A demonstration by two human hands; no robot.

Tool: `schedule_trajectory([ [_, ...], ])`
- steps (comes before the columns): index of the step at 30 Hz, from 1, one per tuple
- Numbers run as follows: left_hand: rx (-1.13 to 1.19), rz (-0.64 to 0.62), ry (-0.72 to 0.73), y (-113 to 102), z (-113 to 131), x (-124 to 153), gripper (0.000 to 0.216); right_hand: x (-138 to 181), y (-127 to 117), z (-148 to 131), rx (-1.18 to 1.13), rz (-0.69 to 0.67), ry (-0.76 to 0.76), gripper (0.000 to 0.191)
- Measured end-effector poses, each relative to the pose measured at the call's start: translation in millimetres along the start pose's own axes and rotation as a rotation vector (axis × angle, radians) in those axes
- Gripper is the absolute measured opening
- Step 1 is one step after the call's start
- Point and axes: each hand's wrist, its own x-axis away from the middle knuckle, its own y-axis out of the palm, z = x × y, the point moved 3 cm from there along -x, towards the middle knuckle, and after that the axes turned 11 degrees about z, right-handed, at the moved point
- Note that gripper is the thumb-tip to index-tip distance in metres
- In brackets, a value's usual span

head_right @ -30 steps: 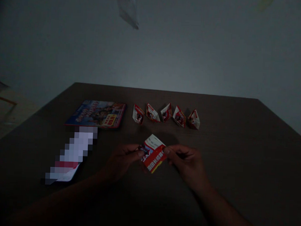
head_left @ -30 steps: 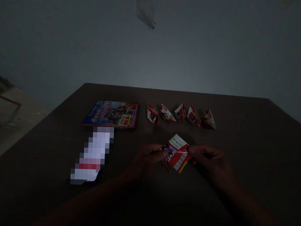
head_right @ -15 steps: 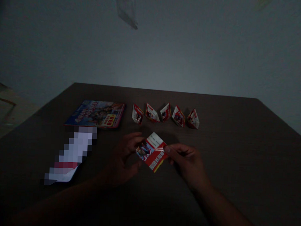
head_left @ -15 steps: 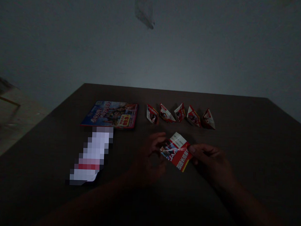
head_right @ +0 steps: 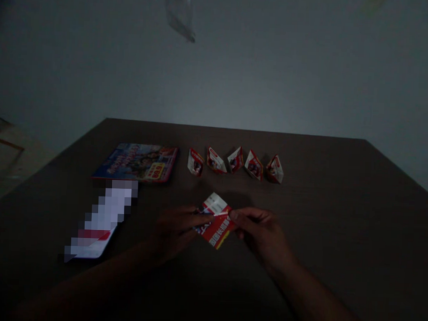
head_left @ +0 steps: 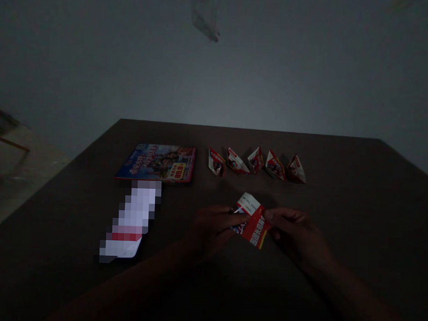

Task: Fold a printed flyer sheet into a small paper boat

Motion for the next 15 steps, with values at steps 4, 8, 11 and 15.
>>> schedule_trajectory([
  [4, -0.006, -0.045, -0.063, 5.4, -5.6, 2.3, 0.027, 2.1, 2.6, 2.2, -0.012, -0.025, 0.025, 0.018],
  [8, 0.089, -0.031, -0.133, 11.3, -11.6, 9.3, 0.024, 3.8, 5.8, 3.4, -0.030, -0.051, 0.061, 0.017],
  [11, 0.161, 0.063, -0.182, 10.2, -14.2, 14.7, 0.022, 3.7, 5.8, 1.9, -0.072, -0.086, 0.073, 0.018],
  [15, 0.088, 0.082, -0.130, 2.2, -9.4, 13.9, 0.026, 4.1, -2.9, -7.1, -0.103, -0.072, -0.105, 0.026],
])
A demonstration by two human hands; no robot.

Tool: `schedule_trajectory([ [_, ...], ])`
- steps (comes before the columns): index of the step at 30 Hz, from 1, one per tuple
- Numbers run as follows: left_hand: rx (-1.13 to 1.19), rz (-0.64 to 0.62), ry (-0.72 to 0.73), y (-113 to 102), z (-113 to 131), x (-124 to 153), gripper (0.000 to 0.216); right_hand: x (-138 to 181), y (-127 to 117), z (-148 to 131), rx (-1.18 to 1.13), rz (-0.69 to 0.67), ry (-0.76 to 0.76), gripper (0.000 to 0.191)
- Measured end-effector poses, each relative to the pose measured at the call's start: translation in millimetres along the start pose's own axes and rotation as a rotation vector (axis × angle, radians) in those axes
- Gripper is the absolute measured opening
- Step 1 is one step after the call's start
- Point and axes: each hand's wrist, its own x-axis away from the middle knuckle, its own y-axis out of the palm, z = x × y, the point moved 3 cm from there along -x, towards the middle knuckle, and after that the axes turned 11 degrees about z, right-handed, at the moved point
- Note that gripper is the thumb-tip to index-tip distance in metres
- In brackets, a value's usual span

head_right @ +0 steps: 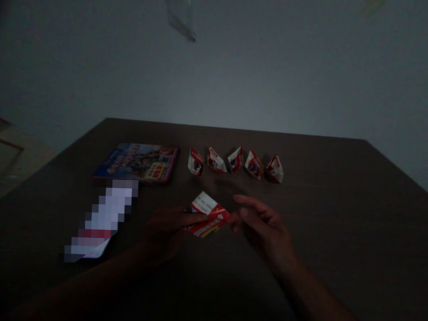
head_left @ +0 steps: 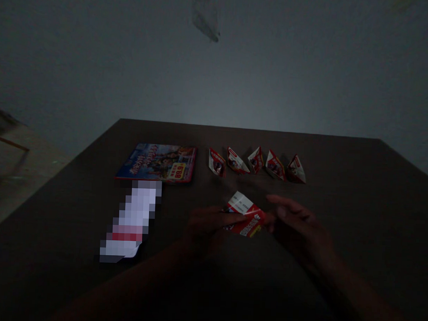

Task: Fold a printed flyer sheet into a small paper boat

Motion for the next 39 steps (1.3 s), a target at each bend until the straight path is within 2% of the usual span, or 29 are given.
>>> schedule_trajectory([
  [3, 0.000, 0.021, 0.011, -6.3, 7.6, -4.8, 0.026, 4.9, -5.0, -10.8, 0.288, 0.050, -0.307, 0.018],
  [5, 0.008, 0.018, 0.012, -7.7, 12.4, -7.5, 0.025, 9.5, -2.9, -15.1, 0.453, 0.016, -0.468, 0.015],
  [9, -0.030, 0.014, -0.021, -6.3, 16.3, -9.4, 0.022, 13.3, 1.6, -18.4, 0.562, 0.012, -0.630, 0.014],
  [16, 0.103, 0.070, -0.081, -2.3, 19.5, -10.3, 0.020, 11.8, 4.8, -18.1, 0.527, 0.021, -0.647, 0.013],
  [20, 0.138, 0.078, -0.172, -2.3, 20.3, -12.3, 0.017, 11.9, 1.3, -16.9, 0.558, 0.098, -0.590, 0.006],
  [26, 0.144, 0.233, -0.247, -10.4, 13.7, -13.7, 0.010, 8.1, -10.0, -20.8, 0.557, 0.258, -0.559, 0.003],
  [33, 0.123, 0.330, -0.223, -12.0, 15.6, -12.0, 0.010, 5.3, -11.5, -21.2, 0.568, 0.253, -0.532, 0.007],
  [39, 0.102, 0.335, -0.262, -12.1, 19.1, -11.8, 0.006, 7.2, -9.5, -21.3, 0.505, 0.281, -0.462, 0.006],
])
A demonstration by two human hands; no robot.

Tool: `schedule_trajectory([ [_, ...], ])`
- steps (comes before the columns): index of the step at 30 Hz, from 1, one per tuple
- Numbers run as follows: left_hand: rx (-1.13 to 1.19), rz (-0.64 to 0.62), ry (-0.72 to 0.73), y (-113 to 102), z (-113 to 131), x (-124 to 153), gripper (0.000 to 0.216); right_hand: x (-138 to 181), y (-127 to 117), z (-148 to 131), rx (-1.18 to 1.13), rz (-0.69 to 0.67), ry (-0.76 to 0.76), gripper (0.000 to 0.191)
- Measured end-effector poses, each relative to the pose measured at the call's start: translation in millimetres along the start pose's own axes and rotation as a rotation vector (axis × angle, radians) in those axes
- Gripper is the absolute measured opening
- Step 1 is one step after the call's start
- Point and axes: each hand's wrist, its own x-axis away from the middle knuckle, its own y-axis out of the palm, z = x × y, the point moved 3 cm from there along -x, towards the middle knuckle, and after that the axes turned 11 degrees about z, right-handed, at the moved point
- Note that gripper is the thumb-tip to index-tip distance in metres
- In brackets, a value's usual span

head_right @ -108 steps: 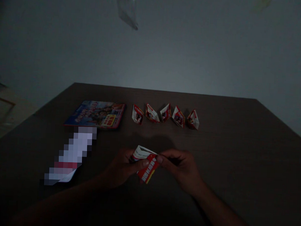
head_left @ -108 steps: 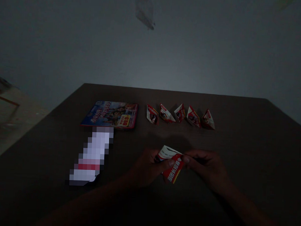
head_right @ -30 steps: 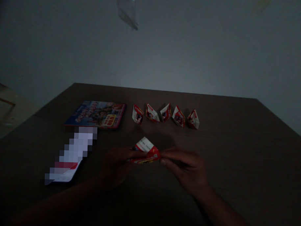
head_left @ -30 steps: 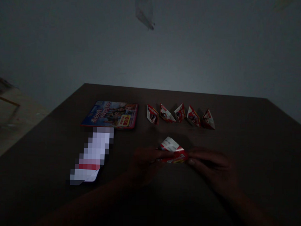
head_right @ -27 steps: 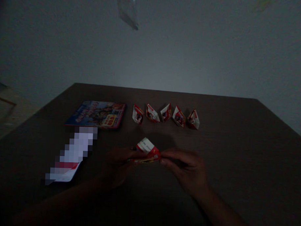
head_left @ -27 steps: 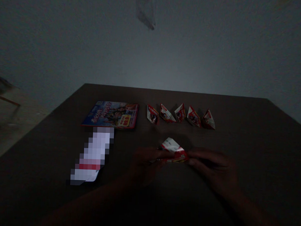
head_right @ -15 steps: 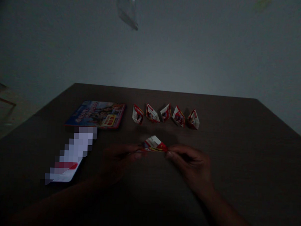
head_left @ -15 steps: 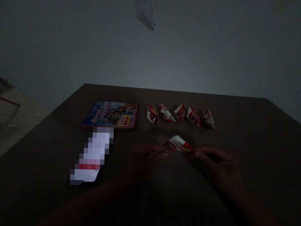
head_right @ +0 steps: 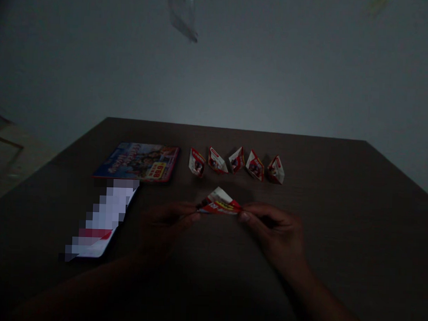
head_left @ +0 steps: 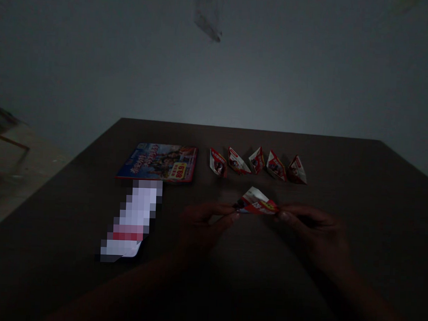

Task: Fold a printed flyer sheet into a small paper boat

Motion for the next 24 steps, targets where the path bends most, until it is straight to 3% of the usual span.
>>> schedule_trajectory([
  [6, 0.062, 0.016, -0.102, 2.2, 0.4, 2.2, 0.004, 4.5, 1.2, 1.7, -0.052, 0.019, 0.083, 0.008],
  [11, 0.085, 0.017, -0.195, 2.3, 2.1, 5.0, 0.003, 4.7, 4.9, -4.8, -0.063, 0.028, 0.053, 0.004],
  [16, 0.130, -0.025, -0.267, 0.8, -1.1, 5.4, 0.012, 7.5, 2.4, -9.2, -0.047, 0.018, -0.095, 0.005],
  [22, 0.351, -0.257, -0.455, 10.3, -6.1, 2.5, 0.050, 14.0, 4.6, -13.8, -0.041, -0.124, -0.354, 0.012],
  [24, 0.374, -0.308, -0.490, 13.2, -7.0, 2.4, 0.052, 14.6, 5.9, -14.3, -0.027, -0.166, -0.392, 0.012],
])
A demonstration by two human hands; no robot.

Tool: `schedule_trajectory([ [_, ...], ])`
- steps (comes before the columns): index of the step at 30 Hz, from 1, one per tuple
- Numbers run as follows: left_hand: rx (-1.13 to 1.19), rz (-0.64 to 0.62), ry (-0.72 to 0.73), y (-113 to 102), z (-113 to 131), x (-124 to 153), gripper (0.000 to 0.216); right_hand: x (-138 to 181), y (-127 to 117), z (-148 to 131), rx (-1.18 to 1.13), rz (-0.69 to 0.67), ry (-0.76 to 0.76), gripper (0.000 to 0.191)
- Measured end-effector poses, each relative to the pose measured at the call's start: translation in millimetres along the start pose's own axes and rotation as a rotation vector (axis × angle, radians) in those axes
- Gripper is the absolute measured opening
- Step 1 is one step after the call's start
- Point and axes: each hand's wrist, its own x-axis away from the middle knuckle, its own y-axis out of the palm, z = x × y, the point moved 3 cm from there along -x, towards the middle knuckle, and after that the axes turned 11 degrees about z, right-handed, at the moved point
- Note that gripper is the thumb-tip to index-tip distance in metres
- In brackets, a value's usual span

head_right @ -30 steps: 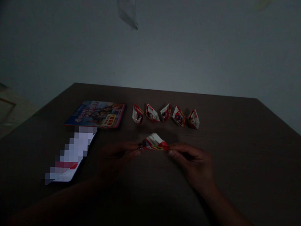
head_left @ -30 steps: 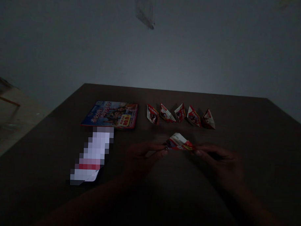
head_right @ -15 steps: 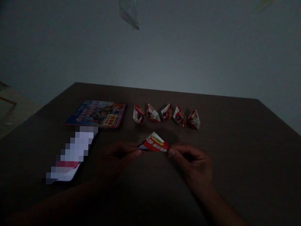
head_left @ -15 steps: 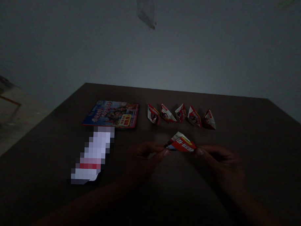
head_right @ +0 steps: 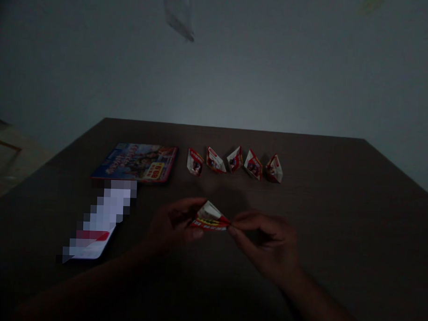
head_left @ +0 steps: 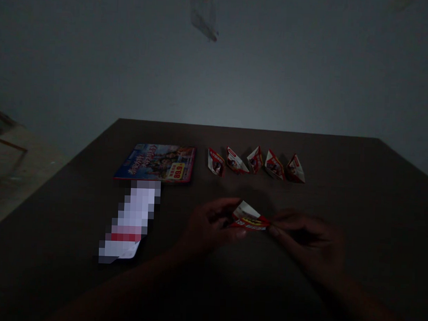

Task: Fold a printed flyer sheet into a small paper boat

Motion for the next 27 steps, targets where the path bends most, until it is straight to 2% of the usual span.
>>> schedule_trajectory([
  [5, -0.070, -0.016, 0.000, 1.0, -3.4, 1.1, 0.039, 0.7, -0.2, 1.1, 0.001, -0.074, -0.046, 0.014],
  [9, -0.189, 0.055, 0.055, 0.0, -0.8, 4.5, 0.028, 1.9, -0.2, 3.5, -0.004, -0.090, -0.049, 0.014],
  [15, -0.265, 0.044, 0.121, 0.8, 3.3, 7.1, 0.022, 1.7, 0.8, 5.6, -0.008, -0.119, -0.049, 0.010],
  [22, -0.442, 0.126, 0.241, -2.9, 3.7, 6.1, 0.015, -1.2, 2.8, -0.9, -0.040, -0.149, -0.093, 0.012],
  [24, -0.405, 0.100, 0.231, -2.3, 4.5, 5.3, 0.012, -1.6, 2.6, -1.2, -0.034, -0.142, -0.096, 0.011],
  [27, -0.307, -0.012, 0.214, -0.7, 5.7, 2.7, 0.011, -1.0, 1.1, 1.4, -0.019, -0.141, -0.082, 0.010],
])
